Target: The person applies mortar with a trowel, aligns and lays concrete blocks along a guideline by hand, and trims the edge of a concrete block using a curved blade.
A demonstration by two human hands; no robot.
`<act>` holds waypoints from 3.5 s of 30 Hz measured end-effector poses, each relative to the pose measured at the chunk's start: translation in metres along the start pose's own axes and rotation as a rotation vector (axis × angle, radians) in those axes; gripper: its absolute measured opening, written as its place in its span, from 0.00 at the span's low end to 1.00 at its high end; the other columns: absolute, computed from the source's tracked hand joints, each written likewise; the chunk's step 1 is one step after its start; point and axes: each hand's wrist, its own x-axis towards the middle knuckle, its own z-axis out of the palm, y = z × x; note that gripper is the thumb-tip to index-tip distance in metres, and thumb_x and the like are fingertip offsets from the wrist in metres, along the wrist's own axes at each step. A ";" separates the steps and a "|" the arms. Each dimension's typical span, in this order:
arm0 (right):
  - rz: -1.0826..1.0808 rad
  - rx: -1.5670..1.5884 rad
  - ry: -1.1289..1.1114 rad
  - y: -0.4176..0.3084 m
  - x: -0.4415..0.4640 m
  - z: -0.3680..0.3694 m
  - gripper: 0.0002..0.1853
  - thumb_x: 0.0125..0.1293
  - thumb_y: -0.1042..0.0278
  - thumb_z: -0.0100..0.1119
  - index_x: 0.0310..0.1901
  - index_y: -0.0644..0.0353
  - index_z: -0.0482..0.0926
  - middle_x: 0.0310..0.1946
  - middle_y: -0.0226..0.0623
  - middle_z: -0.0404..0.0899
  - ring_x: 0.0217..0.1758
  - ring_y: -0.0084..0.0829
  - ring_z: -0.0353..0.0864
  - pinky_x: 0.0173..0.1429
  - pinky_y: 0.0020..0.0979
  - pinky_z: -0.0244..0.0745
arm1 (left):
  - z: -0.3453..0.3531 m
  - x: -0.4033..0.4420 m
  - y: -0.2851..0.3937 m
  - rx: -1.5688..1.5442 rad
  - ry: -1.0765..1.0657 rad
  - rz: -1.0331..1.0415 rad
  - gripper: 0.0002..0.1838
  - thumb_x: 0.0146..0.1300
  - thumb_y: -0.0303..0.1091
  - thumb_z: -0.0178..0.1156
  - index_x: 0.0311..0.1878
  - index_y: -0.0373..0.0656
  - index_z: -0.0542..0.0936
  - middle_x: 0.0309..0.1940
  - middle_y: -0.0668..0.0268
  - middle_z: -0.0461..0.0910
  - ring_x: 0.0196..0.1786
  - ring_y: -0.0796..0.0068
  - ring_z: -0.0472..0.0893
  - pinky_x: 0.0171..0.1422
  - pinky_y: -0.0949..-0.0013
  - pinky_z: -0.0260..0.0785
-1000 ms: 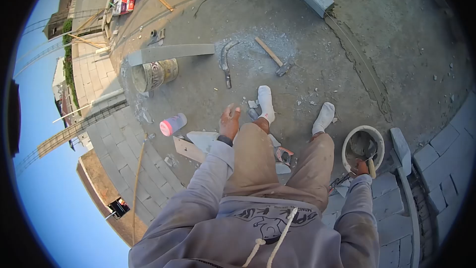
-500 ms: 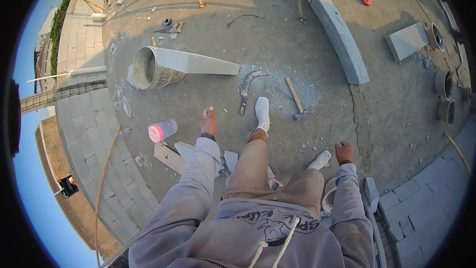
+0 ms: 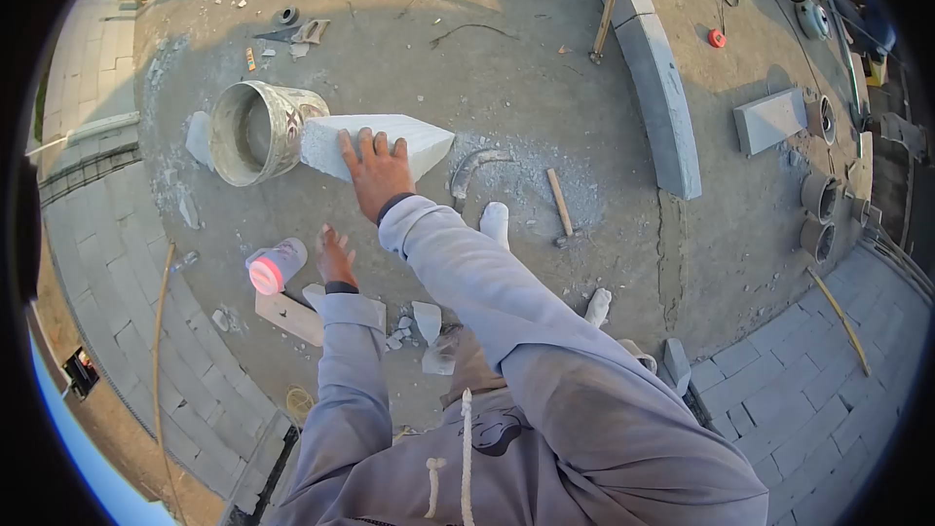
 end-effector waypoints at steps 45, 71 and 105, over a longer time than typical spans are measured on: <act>0.360 -0.536 -0.849 0.054 0.035 0.191 0.56 0.52 0.43 0.67 0.74 0.56 0.43 0.68 0.65 0.49 0.68 0.64 0.58 0.61 0.65 0.62 | 0.234 -0.133 -0.248 -1.134 -0.645 -0.942 0.32 0.67 0.57 0.52 0.68 0.51 0.63 0.61 0.70 0.71 0.62 0.68 0.70 0.64 0.56 0.63; 0.383 0.571 -0.125 0.337 -0.229 -0.106 0.64 0.32 0.61 0.79 0.72 0.60 0.49 0.62 0.50 0.66 0.68 0.47 0.64 0.74 0.39 0.53 | 0.304 -0.167 -0.153 -0.663 -0.950 -0.202 0.49 0.65 0.72 0.36 0.74 0.38 0.47 0.73 0.56 0.52 0.74 0.61 0.54 0.74 0.57 0.46; 1.084 1.036 0.256 0.482 -0.618 -0.148 0.59 0.33 0.67 0.71 0.73 0.57 0.53 0.59 0.52 0.72 0.61 0.46 0.73 0.70 0.38 0.57 | 0.384 -0.444 -0.285 0.243 -1.208 -0.403 0.64 0.52 0.84 0.32 0.74 0.34 0.39 0.74 0.41 0.40 0.75 0.44 0.47 0.75 0.46 0.37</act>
